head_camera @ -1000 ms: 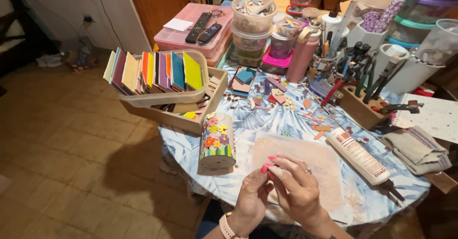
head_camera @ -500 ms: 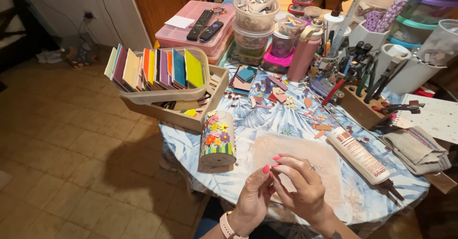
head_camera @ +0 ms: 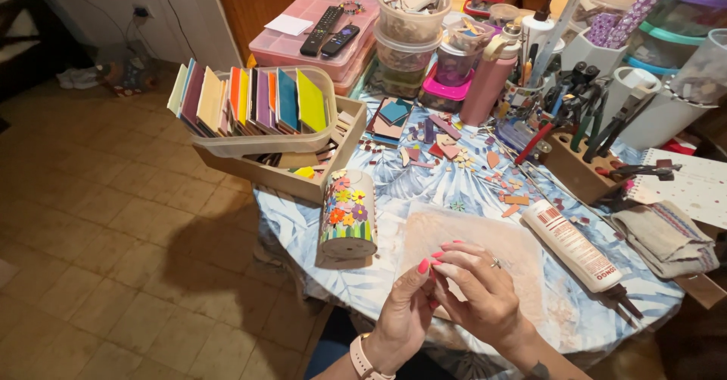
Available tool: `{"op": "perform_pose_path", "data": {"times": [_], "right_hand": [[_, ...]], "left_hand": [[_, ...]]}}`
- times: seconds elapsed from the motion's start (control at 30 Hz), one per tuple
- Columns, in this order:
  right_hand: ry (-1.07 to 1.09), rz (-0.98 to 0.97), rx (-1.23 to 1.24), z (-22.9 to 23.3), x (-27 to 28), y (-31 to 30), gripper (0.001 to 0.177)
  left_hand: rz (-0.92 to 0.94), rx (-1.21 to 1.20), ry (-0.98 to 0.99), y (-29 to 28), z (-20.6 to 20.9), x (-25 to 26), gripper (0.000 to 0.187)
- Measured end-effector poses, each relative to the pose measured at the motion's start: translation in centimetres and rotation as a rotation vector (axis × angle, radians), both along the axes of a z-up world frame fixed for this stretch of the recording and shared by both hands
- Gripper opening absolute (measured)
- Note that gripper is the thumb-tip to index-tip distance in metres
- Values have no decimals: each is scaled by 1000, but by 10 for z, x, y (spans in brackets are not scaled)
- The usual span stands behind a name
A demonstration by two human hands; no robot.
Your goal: Decorating a cylindrical container by gluing small colorful mosaic tiles onto its surface
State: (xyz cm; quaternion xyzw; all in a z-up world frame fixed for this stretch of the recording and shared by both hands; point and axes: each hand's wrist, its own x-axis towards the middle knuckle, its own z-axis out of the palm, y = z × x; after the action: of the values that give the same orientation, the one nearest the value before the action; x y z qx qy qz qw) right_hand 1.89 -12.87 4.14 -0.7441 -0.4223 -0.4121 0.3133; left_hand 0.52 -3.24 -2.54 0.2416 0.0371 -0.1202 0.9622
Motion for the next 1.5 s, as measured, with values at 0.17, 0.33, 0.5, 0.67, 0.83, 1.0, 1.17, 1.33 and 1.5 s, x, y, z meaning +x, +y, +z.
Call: {"op": "perform_pose_path", "data": {"times": [0.17, 0.33, 0.5, 0.67, 0.83, 1.0, 1.17, 1.33, 1.5], "right_hand": [[1, 4, -21, 4, 1, 1, 8], [53, 58, -34, 10, 9, 0, 9], [131, 103, -79, 11, 41, 3, 11], [365, 227, -25, -17, 99, 26, 7], [623, 341, 46, -60, 145, 48, 14], [673, 335, -20, -69, 153, 55, 13], [674, 332, 13, -78, 155, 56, 15], [647, 350, 51, -77, 155, 61, 13], [649, 318, 27, -74, 151, 63, 12]], "left_hand": [[-4, -40, -35, 1, 0, 2, 16], [-45, -17, 68, 6, -10, 1, 18], [-120, 251, -222, 38, 14, -11, 59], [45, 550, -588, 84, 32, -9, 38], [455, 983, -763, 116, 45, 17, 28], [658, 1379, -680, 129, 32, 41, 27], [712, 1524, -719, 130, 19, 56, 21], [734, 1559, -723, 128, 18, 62, 21], [749, 1551, -732, 128, 19, 62, 19]]}}
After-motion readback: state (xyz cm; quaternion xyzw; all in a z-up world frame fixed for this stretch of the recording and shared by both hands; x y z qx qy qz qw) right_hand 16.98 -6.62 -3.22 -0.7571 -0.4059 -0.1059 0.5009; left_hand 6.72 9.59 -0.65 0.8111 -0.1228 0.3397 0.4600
